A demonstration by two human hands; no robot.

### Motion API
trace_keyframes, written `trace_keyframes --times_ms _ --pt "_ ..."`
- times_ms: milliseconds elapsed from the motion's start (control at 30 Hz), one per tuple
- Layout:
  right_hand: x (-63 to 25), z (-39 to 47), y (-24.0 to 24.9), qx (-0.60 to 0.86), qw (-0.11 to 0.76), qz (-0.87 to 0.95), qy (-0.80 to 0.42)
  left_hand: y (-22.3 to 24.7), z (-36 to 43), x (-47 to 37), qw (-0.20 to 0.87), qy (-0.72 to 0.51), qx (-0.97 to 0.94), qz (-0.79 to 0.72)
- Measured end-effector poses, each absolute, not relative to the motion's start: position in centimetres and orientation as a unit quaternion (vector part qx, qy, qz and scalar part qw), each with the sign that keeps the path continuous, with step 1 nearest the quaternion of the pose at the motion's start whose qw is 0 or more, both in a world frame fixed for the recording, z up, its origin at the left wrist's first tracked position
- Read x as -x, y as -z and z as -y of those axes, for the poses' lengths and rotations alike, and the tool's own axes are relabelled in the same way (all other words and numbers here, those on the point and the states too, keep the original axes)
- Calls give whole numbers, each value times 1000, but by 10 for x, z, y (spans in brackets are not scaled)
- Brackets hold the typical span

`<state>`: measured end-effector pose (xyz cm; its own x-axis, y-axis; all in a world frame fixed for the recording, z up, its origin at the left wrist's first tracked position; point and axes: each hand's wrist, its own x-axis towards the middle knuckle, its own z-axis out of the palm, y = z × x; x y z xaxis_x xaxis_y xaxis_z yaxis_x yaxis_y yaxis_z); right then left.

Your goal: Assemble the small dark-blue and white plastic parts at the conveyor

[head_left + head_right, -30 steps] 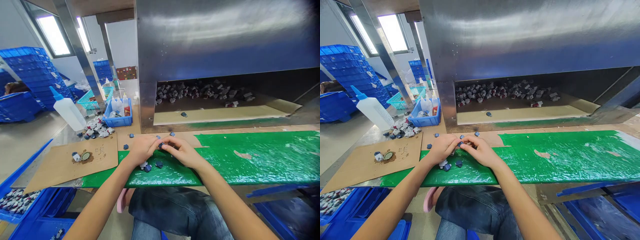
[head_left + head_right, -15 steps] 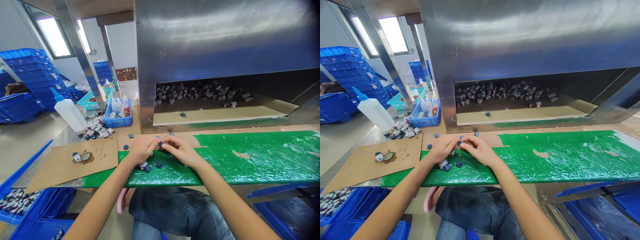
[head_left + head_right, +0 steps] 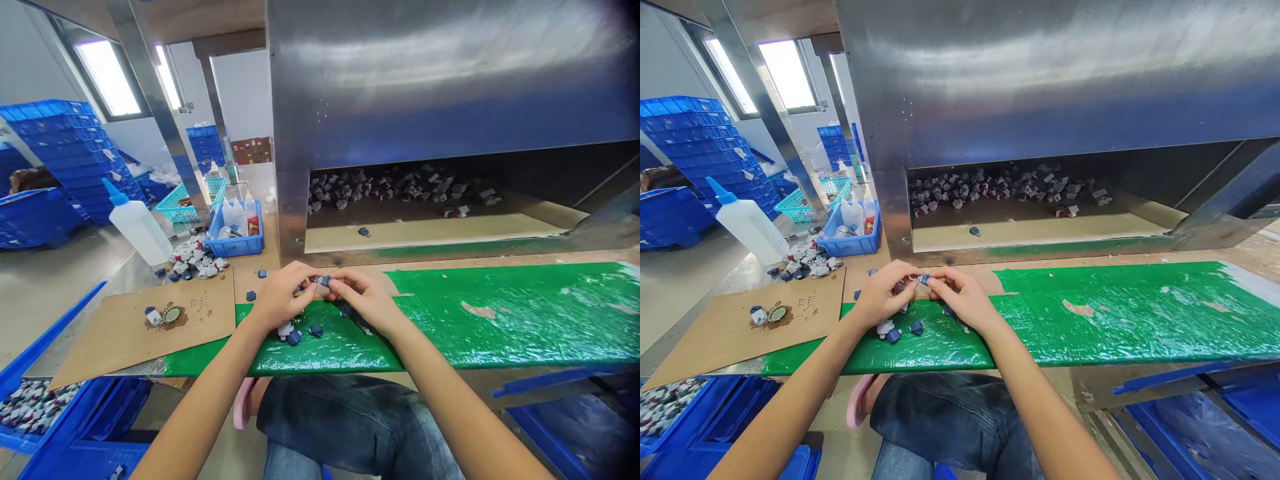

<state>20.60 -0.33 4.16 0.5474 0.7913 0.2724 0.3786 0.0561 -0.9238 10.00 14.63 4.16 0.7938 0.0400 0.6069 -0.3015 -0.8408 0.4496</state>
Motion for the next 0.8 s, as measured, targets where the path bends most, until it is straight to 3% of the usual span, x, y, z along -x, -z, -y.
trace_keyframes --times_ms 567,800 --pt "-204 3 -41 695 518 471 -163 -41 -147 -99 248 -323 -909 88" --pt "-205 2 -41 701 499 500 -95 -41 -146 -100 251 -299 -917 80"
